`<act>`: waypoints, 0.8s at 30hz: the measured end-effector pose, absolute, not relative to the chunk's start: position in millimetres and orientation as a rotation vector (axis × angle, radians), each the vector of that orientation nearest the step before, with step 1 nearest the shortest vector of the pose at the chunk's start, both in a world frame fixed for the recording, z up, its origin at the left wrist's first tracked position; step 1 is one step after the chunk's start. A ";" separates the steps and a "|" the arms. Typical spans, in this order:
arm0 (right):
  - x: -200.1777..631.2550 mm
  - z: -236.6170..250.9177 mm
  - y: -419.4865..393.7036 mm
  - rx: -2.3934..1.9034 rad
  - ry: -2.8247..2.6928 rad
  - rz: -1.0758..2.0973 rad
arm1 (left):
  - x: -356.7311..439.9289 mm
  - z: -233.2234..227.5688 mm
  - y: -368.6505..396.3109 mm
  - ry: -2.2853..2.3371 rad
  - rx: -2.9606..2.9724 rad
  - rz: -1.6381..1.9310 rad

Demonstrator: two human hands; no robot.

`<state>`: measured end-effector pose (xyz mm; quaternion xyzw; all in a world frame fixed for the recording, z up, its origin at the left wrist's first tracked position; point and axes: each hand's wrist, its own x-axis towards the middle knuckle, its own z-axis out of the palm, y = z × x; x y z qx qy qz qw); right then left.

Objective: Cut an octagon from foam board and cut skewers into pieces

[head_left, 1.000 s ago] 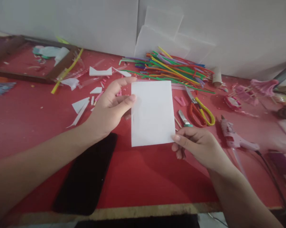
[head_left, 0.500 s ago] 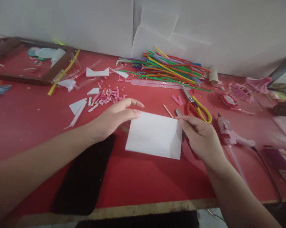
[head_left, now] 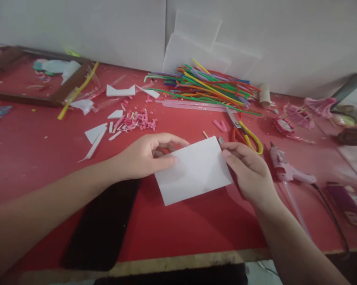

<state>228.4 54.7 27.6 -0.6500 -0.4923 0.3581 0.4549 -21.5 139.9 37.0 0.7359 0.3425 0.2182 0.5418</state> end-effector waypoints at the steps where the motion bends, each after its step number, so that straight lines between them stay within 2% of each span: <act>1: 228.5 26.9 54.5 -1.597 -1.224 0.897 | -22.0 36.9 140.2 0.821 1.759 0.533; 15: 226.6 26.2 51.8 -1.410 -1.443 0.932 | -22.2 39.2 141.0 1.041 1.859 0.812; 24: 224.6 28.6 52.3 -1.472 -1.384 0.940 | -21.6 36.8 140.9 1.038 1.789 0.705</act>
